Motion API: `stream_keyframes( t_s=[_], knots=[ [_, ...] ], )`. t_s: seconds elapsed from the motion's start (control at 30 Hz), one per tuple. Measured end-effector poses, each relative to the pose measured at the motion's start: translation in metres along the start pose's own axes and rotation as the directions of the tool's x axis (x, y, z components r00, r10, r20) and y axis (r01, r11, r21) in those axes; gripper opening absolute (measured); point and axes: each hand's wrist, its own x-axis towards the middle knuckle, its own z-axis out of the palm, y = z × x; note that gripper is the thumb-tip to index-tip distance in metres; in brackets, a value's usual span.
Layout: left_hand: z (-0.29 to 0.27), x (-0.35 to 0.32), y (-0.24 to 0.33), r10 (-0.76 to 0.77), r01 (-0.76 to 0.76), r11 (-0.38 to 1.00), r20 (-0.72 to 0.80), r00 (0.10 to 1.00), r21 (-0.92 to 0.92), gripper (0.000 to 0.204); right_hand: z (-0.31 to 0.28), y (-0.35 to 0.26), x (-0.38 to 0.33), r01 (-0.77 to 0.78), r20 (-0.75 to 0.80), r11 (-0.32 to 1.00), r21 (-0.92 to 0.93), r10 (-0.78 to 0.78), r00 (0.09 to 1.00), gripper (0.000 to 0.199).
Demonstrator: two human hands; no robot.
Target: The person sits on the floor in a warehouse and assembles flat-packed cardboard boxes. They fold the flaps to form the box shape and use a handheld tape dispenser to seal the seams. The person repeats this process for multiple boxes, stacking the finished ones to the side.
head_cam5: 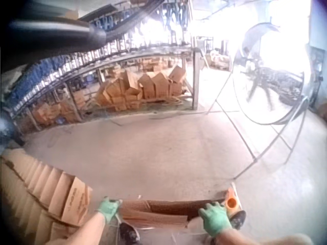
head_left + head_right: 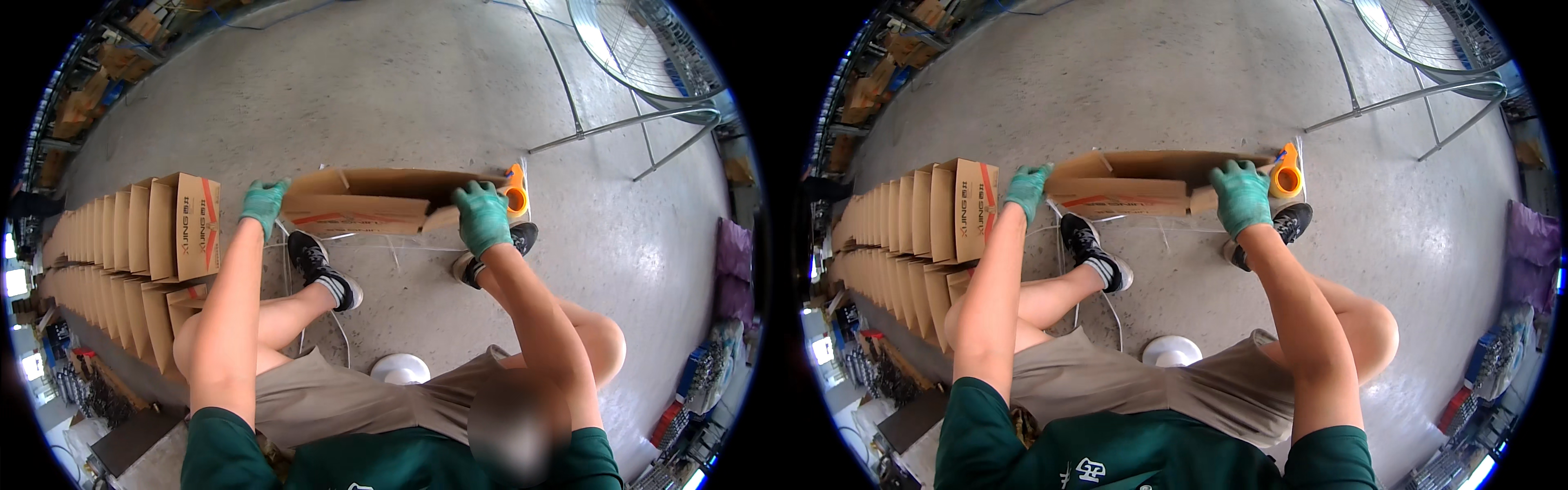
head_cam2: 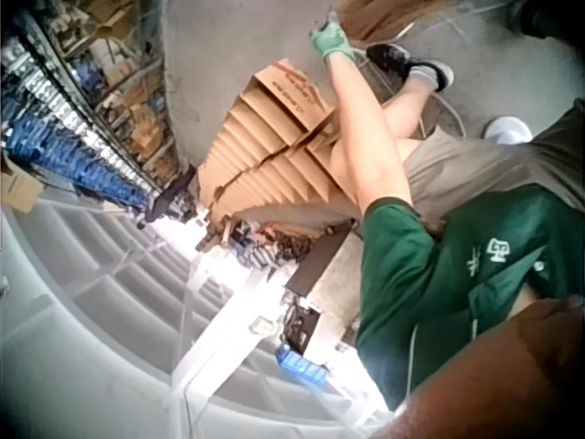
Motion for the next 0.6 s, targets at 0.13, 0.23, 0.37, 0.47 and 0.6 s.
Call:
stream_keyframes(
  t_s=[0.13,0.23,0.37,0.47,0.6],
  knots=[
    [0.011,-0.030,0.027,0.333,-0.274,0.838,-0.044,0.942,0.471,0.037,-0.002,0.014,-0.012,0.240,-0.203,0.959,0.148,-0.208,0.957,0.017],
    [0.020,-0.047,0.021,0.472,-0.418,0.741,0.036,0.881,0.525,0.027,-0.013,-0.003,-0.016,0.425,-0.105,0.891,0.160,-0.413,0.905,0.012],
    [0.043,-0.081,0.034,0.462,-0.562,0.575,0.332,0.823,0.594,0.027,-0.003,-0.014,-0.026,0.424,0.016,0.895,0.138,-0.430,0.903,0.026],
    [0.041,-0.095,0.060,0.269,-0.638,0.580,0.621,0.737,0.506,0.036,0.021,-0.009,-0.029,0.295,-0.081,0.954,0.057,-0.290,0.954,0.040],
    [0.023,-0.085,0.055,0.238,-0.783,0.506,0.814,0.530,0.361,0.045,0.049,0.001,-0.033,0.088,-0.123,0.966,0.242,-0.060,0.991,0.040]
  ],
)
